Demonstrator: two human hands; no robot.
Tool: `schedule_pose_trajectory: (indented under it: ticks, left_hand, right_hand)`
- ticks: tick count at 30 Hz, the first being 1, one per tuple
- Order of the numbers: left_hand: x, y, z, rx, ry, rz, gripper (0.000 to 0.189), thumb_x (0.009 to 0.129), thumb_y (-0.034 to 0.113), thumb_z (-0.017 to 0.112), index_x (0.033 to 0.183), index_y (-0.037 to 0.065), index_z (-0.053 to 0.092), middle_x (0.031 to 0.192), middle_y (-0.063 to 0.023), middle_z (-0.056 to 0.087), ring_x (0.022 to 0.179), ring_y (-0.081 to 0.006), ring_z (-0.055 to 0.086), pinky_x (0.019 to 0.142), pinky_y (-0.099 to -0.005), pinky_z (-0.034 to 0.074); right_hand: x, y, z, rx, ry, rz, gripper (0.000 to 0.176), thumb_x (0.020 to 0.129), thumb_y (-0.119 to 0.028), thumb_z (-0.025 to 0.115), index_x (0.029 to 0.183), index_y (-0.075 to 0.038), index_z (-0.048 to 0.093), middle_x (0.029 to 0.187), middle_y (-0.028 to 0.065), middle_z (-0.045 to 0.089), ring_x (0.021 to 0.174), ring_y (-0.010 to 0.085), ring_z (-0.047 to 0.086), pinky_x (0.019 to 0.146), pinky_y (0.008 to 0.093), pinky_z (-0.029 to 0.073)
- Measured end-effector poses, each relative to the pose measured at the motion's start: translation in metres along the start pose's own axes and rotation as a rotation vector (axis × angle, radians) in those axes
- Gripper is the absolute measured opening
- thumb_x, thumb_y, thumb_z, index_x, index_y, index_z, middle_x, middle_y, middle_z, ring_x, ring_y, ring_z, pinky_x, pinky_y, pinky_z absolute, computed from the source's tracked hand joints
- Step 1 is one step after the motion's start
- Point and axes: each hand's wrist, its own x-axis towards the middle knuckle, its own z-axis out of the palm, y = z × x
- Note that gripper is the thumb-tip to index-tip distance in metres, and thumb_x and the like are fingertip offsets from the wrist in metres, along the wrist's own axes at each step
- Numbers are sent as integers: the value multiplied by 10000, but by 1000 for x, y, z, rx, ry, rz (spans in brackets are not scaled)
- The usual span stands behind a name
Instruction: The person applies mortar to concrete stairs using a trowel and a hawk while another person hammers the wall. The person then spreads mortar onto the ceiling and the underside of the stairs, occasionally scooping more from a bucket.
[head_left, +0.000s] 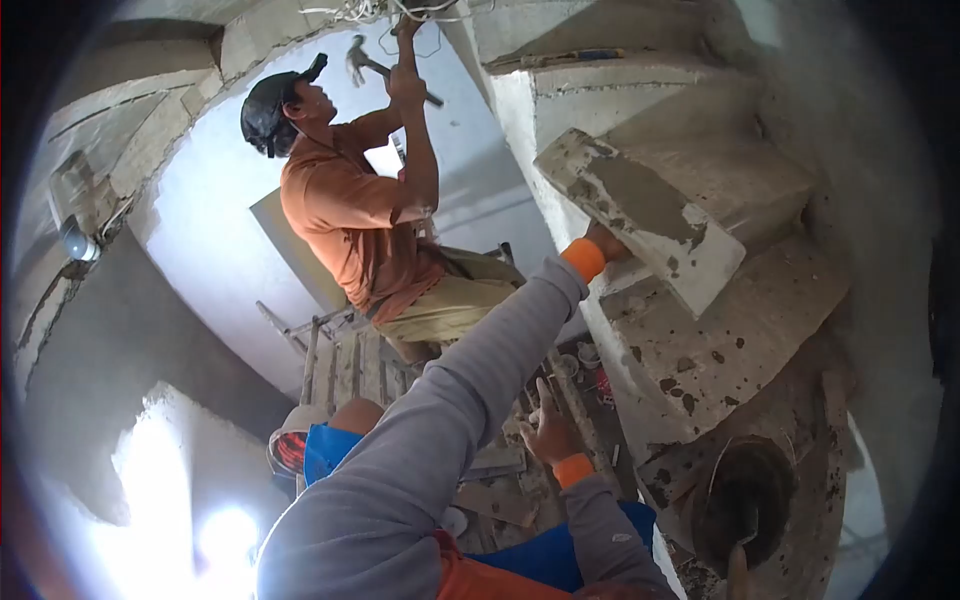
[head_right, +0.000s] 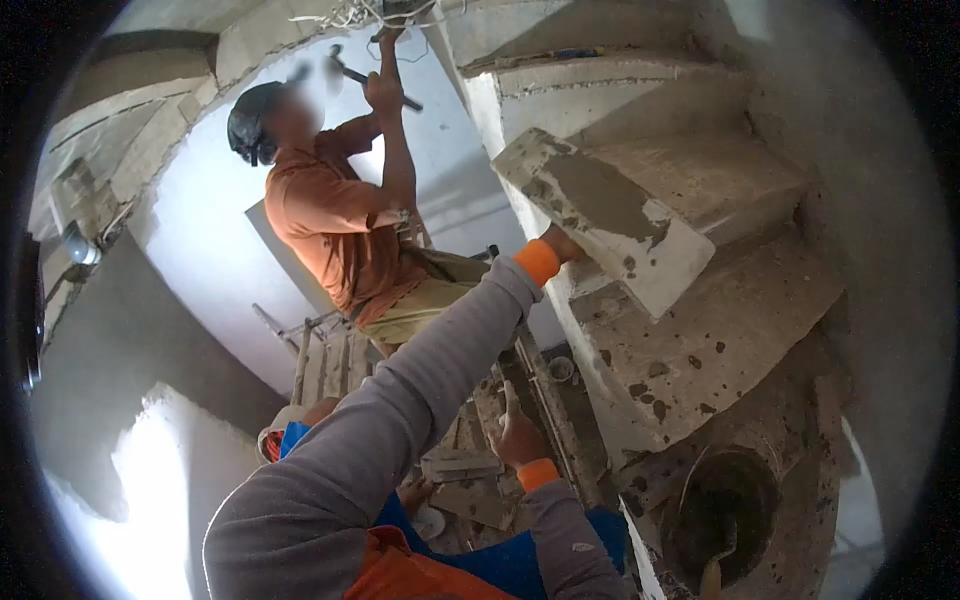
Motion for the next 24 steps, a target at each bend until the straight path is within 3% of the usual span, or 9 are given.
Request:
schedule_pose_trajectory:
  ticks: [2,9,11,14,16,17,19,21,24]
  left_hand:
    - [-9,30,-11,236,-9,-49,563,805,289,623,1303,93,446,1352,-114,427,1232,-271,382,1052,-362,269]
    - [-4,4,0,-11,34,-29,532,789,411,541,1248,144,518,1347,-109,435,1272,-308,334,1070,-418,209]
    - [-6,7,-2,-31,24,-18,531,786,435,523,1240,158,529,1342,-102,442,1268,-315,339,1071,-430,204]
    - [-5,19,-7,109,-10,-37,502,798,310,597,1248,106,506,1310,-113,465,1203,-285,402,1025,-381,293]
    - [-1,17,-5,-45,8,-59,502,801,244,637,1255,84,493,1295,-115,475,1173,-267,430,1005,-356,332]
    - [-1,9,3,-274,34,-73,506,797,242,640,1256,88,492,1293,-112,476,1173,-265,429,1007,-354,329]
    - [-1,-2,8,-321,20,-92,512,792,250,640,1256,95,492,1290,-106,478,1174,-264,428,1014,-357,318]
    - [-4,27,-9,4,-29,-72,514,788,274,634,1253,101,496,1289,-102,480,1177,-268,427,1023,-366,304]
    - [-2,27,-6,346,23,45,514,778,316,626,1237,112,514,1289,-103,483,1176,-280,428,1031,-377,290]
  right_hand:
    - [-1,7,6,-13,19,-126,840,780,-141,642,1421,-101,100,847,171,630,760,360,616,674,413,483]
    - [11,20,20,57,41,-194,797,782,-129,641,1393,-75,132,815,178,622,745,362,619,659,432,480]
    - [10,18,15,47,-24,-101,840,790,-146,632,1419,-99,77,842,174,632,748,361,620,638,440,483]
    - [9,29,14,38,-23,-77,853,800,-157,616,1433,-119,46,847,169,639,732,353,624,621,443,485]
    - [11,33,10,47,-14,-60,852,802,-158,608,1435,-122,39,845,175,637,718,349,624,617,438,487]
    - [10,30,5,58,-24,-30,855,801,-158,607,1435,-122,35,847,183,635,712,349,623,616,433,488]
    - [6,26,0,78,-37,10,841,790,-143,608,1430,-103,64,822,169,625,695,330,613,644,412,482]
    - [5,25,-3,96,-32,28,810,768,-111,615,1417,-66,131,767,127,611,674,290,596,700,379,468]
    - [9,23,-1,81,-33,73,822,790,-147,595,1439,-117,92,832,145,627,731,318,618,672,430,482]
